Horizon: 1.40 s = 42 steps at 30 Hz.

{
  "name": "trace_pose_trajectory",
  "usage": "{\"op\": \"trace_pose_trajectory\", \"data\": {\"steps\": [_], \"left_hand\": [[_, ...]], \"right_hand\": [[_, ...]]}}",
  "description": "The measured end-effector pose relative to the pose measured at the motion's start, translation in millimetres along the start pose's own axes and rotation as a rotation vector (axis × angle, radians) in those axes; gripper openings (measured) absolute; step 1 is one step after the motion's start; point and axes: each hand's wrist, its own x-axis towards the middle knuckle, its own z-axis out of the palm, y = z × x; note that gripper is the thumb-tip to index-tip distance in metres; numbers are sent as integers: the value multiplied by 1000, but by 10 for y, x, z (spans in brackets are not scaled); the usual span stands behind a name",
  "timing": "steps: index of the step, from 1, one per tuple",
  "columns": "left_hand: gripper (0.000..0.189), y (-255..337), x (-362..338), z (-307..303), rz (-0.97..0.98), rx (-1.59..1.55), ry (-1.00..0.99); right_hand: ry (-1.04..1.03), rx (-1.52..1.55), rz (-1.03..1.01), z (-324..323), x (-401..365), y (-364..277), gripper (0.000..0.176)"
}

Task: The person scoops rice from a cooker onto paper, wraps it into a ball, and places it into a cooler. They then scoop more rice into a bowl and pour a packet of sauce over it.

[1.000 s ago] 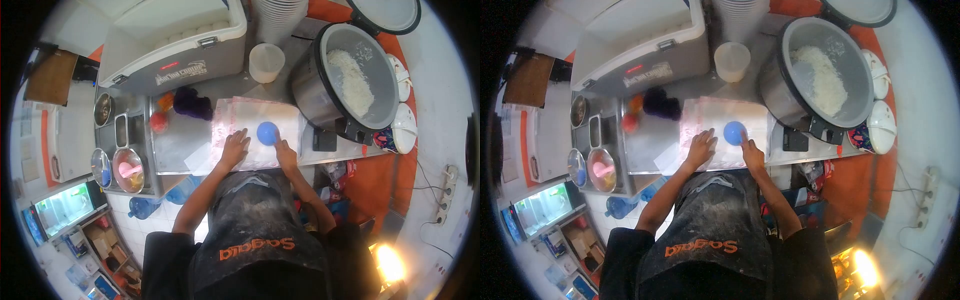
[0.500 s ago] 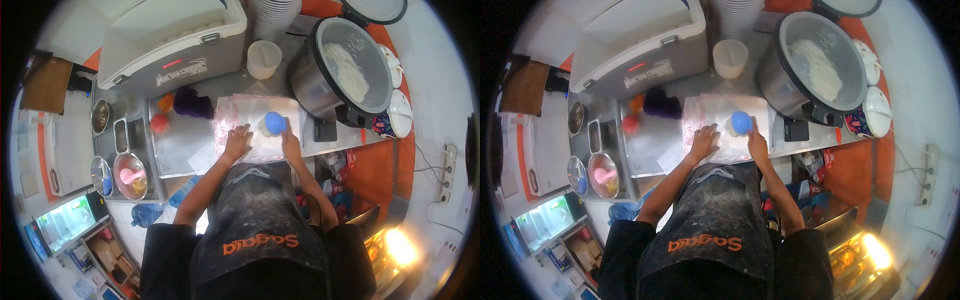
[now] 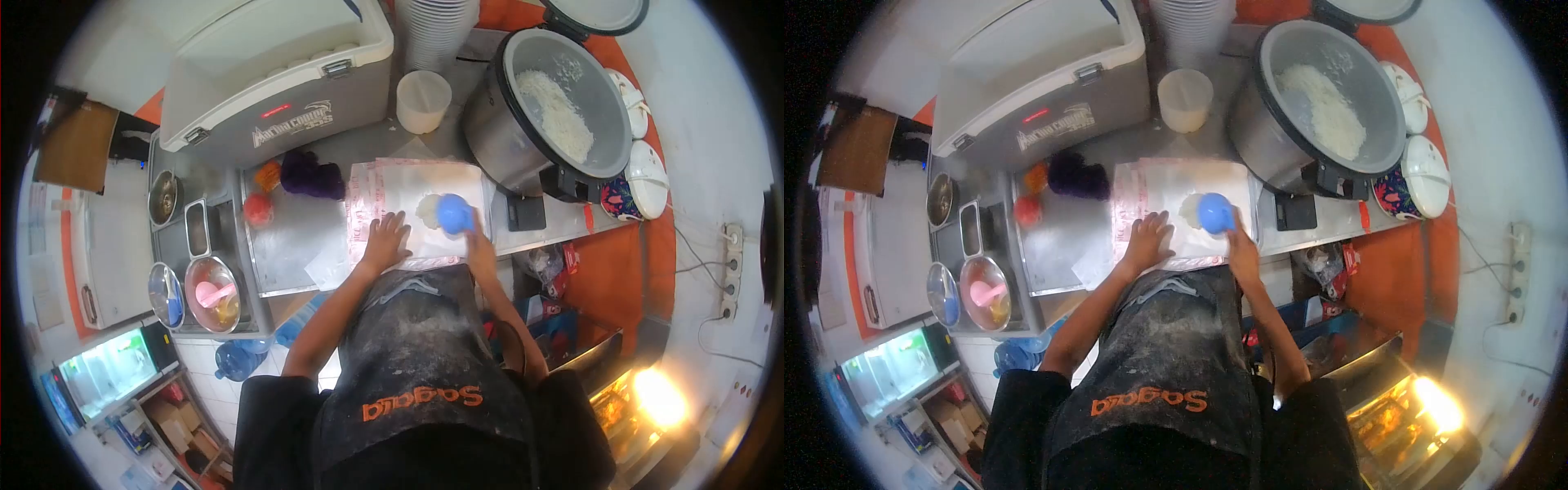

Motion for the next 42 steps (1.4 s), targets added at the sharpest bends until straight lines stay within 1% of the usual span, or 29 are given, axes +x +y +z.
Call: {"op": "trace_pose_trajectory", "data": {"steps": [2,3,4,5,6,7,8,10,12,13,14,15,16,17,19,20,21,22,23,24,25,27,29,31,33,35,40,42], "left_hand": [[66,83,-172,2,9,0,-4],[65,112,-233,6,29,-4,-15],[52,144,-274,-26,76,-4,-13],[52,135,-292,29,64,-5,-12],[42,109,-318,123,85,-21,19],[32,93,-333,177,108,-35,50],[32,91,-321,172,100,-29,48],[14,108,-228,134,73,-60,41],[13,196,-140,39,42,-84,34],[13,233,-88,-1,15,-116,30],[13,231,-52,-1,18,-108,22],[12,205,-15,13,-43,-177,8],[12,187,25,18,-107,-248,3],[12,180,36,4,-112,-247,10],[12,205,32,-31,-144,-405,79],[13,229,28,-32,-217,-451,82],[13,230,29,-9,-221,-453,80],[13,206,44,8,-244,-452,66],[13,194,35,20,-266,-449,47],[12,198,57,-19,-287,-472,-16],[12,197,77,-42,-279,-464,-17],[13,183,104,-62,-295,-502,-73],[13,155,92,-13,-306,-508,-70],[13,155,85,0,-315,-517,-72],[13,191,102,-47,-297,-485,-80],[14,171,99,-25,-287,-491,-77],[15,149,89,-2,-267,-498,-95],[17,135,79,8,-213,-489,-53]], "right_hand": [[57,111,121,-432,-291,330,56],[146,128,148,-659,-450,577,54],[169,106,375,-923,-548,764,57],[412,132,326,-1062,-554,951,58],[498,74,300,-1160,-478,1673,60],[528,-17,287,-1348,-323,1920,60],[558,-107,274,-1462,-85,2088,59],[582,-60,206,-1525,501,2423,60],[421,52,371,-1463,1006,2863,55],[421,60,373,-1452,1217,2979,55],[416,16,328,-1428,1369,3060,49],[411,-30,280,-1413,1435,3098,44],[564,-109,145,-1464,1309,2735,36],[712,-192,1,-1422,1072,2228,28],[465,179,37,-1006,717,1911,22],[223,218,-87,-863,514,1395,22],[-34,205,-337,-847,407,974,27],[-285,97,-403,-652,405,813,27],[-320,61,-485,-634,365,506,28],[-379,44,-499,-488,379,472,27],[-368,48,-501,-405,406,513,27],[-635,-74,-421,-294,517,583,27],[-643,-52,-422,-341,576,561,28],[-717,78,-243,-354,625,588,28],[-686,122,-263,-330,651,638,28],[-747,258,-162,-316,677,681,28],[-760,251,-97,-315,690,673,31],[-758,231,-77,-309,657,642,32]]}}
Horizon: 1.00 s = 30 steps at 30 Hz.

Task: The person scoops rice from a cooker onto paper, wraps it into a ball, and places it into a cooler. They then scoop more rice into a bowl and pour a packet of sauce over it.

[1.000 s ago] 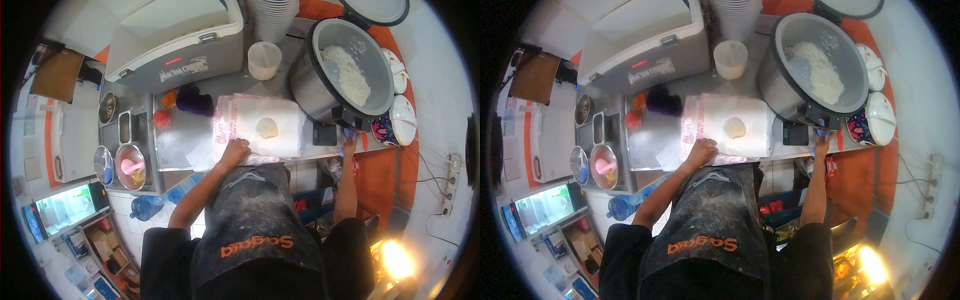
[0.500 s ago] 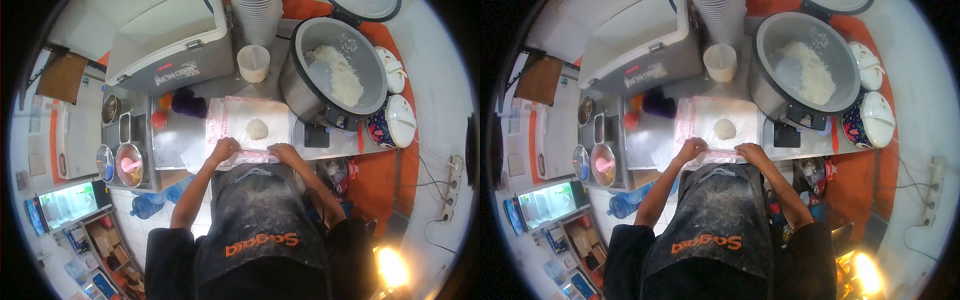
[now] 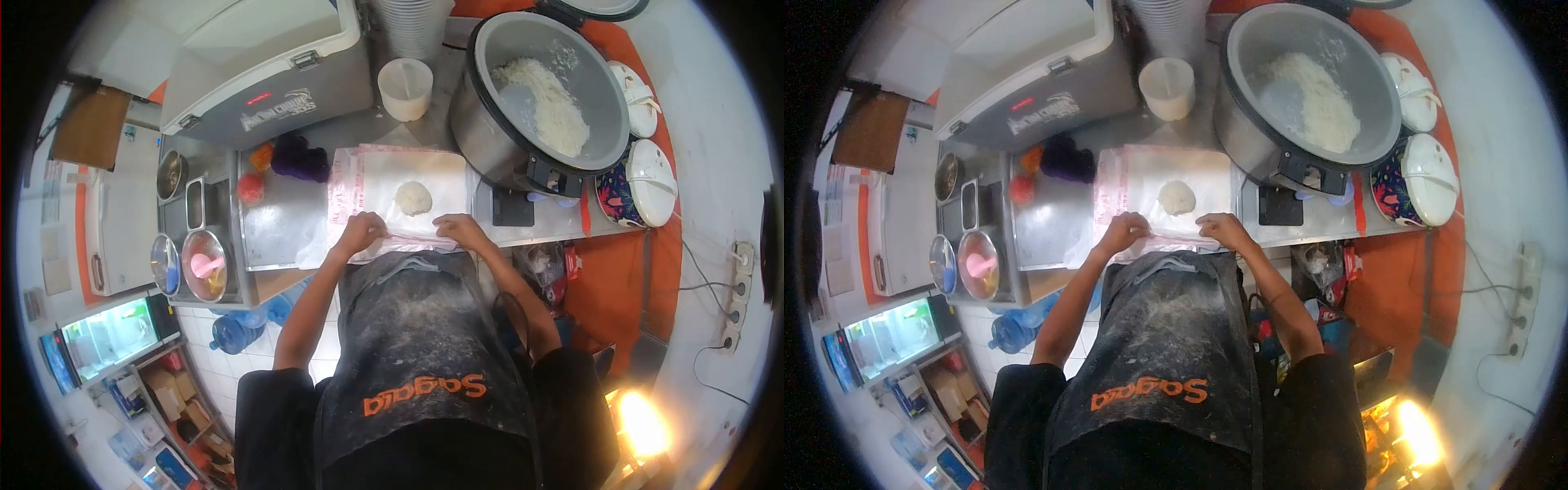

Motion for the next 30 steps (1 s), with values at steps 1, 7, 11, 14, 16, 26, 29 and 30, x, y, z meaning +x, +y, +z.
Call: {"op": "trace_pose_trajectory", "data": {"steps": [1,7,11,14,16,26,29,30], "left_hand": [[17,35,7,-20,4,0,-5],[25,347,19,39,-66,141,-3],[28,187,77,190,-68,143,-41],[27,132,69,214,-47,138,-50],[26,179,51,180,-24,136,-49],[30,205,27,180,54,212,-19],[28,226,52,186,60,249,13],[27,213,67,193,73,270,11]], "right_hand": [[39,29,-16,10,-2,-12,33],[155,34,-49,47,-48,-112,35],[134,81,-30,91,-39,-57,32],[60,174,-39,73,-39,24,34],[35,195,-27,59,-11,79,36],[-8,168,70,22,99,117,45],[188,101,-70,81,47,-10,39],[190,98,-69,94,29,-89,39]]}}
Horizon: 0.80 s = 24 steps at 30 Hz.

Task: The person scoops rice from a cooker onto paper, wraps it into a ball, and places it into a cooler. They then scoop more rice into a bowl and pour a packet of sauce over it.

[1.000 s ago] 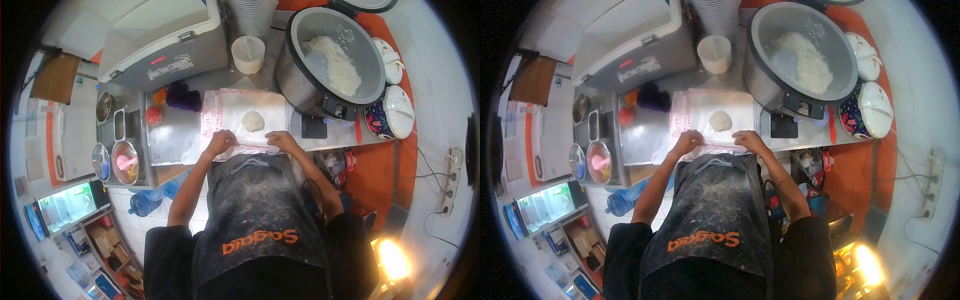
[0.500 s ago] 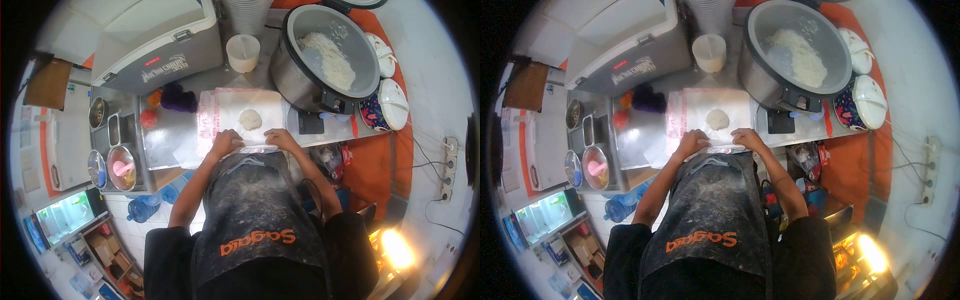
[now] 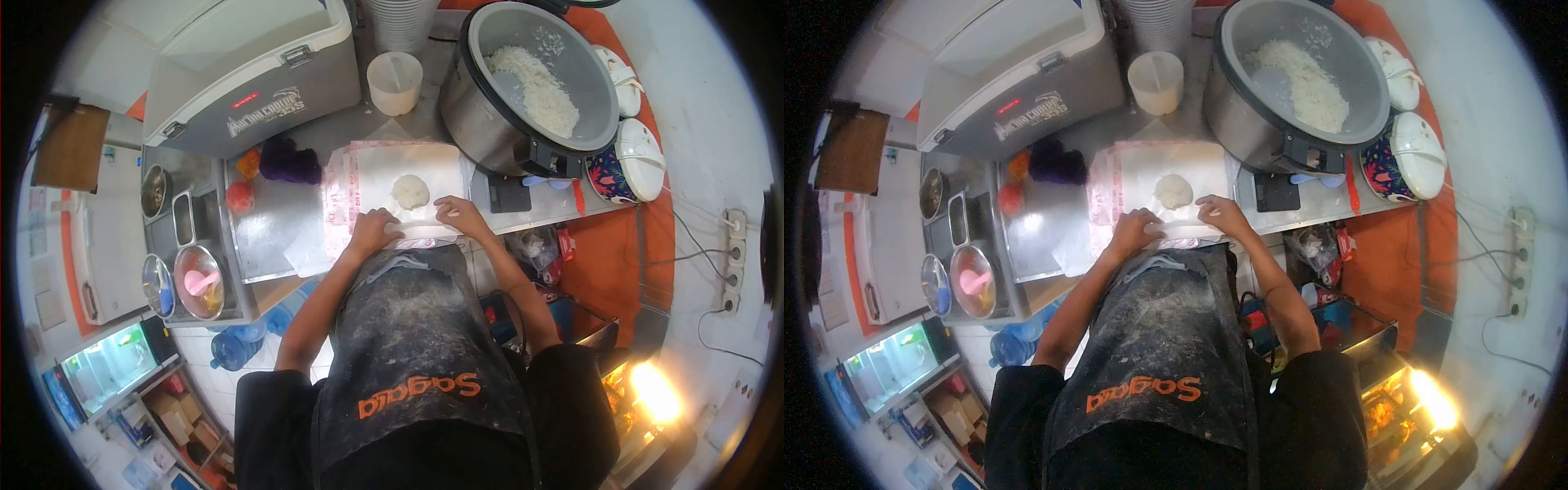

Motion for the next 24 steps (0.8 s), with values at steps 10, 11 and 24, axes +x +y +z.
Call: {"op": "trace_pose_trajectory", "data": {"steps": [10,11,24], "left_hand": [[38,-642,327,-309,-266,-377,122],[38,-763,352,-300,-270,-379,129],[15,-17,-1,-255,-409,-228,780]], "right_hand": [[301,47,-45,-136,194,40,28],[328,60,-63,-173,219,14,28],[337,-9,59,-351,246,349,43]]}}
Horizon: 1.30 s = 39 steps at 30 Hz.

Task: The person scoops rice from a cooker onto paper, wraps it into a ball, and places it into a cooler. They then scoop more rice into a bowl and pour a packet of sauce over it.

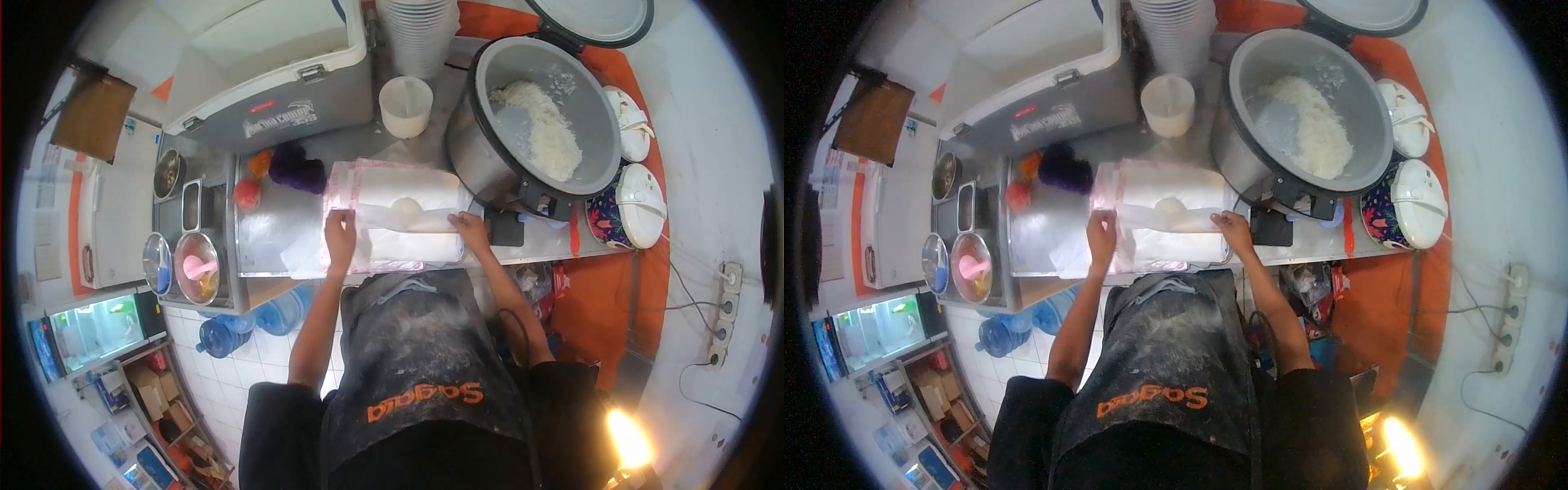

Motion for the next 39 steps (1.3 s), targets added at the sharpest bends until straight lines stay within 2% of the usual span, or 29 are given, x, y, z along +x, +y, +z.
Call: {"op": "trace_pose_trajectory", "data": {"steps": [1,2,3,4,5,7,8,10,16,17,19,20,22,23,25,29,31,32,34,35,37,38,39], "left_hand": [[10,200,-159,3,192,11,28],[7,396,-386,37,258,-24,-43],[10,583,-626,75,257,8,-242],[19,690,-717,126,361,91,-572],[43,653,-854,282,516,131,-668],[74,625,-998,510,521,336,-616],[74,621,-988,558,519,335,-608],[92,602,-891,645,340,421,-631],[98,540,-844,781,394,501,-555],[98,523,-859,805,394,502,-553],[99,527,-869,858,325,515,-510],[99,542,-871,878,332,516,-509],[100,573,-871,911,271,540,-507],[100,580,-849,920,284,543,-507],[100,570,-851,901,302,542,-489],[100,488,-785,864,312,550,-533],[100,438,-765,851,345,513,-540],[100,414,-759,845,350,511,-545],[101,376,-727,827,368,515,-592],[101,366,-719,811,373,514,-595],[100,347,-693,792,380,527,-627],[100,331,-668,781,385,526,-625],[100,316,-659,768,399,528,-627]], "right_hand": [[-23,7,2,-32,22,-28,44],[-18,7,-4,-58,49,-26,44],[-39,-29,7,-79,65,-1,45],[-64,-64,17,-93,80,9,46],[-68,-65,8,-102,107,-12,46],[-92,-52,44,-125,106,-44,47],[-95,-55,37,-146,103,-66,47],[-125,-81,40,-190,134,-62,46],[-133,49,-64,-126,172,167,42],[-133,49,-66,-187,106,48,42],[-234,-296,-103,-341,2,-89,41],[-227,-294,-104,-331,22,-4,41],[-368,-196,70,-330,54,-7,30],[-357,-190,68,-338,66,-31,30],[-425,219,447,-305,38,6,35],[-391,466,426,-148,66,76,44],[-175,698,522,-69,69,52,44],[-169,701,523,-63,96,40,44],[-170,283,371,-66,186,29,46],[-164,286,371,-75,187,44,46],[-130,-32,219,-98,208,28,48],[-125,-32,216,-76,196,-1,48],[-101,228,281,-54,143,-18,50]]}}
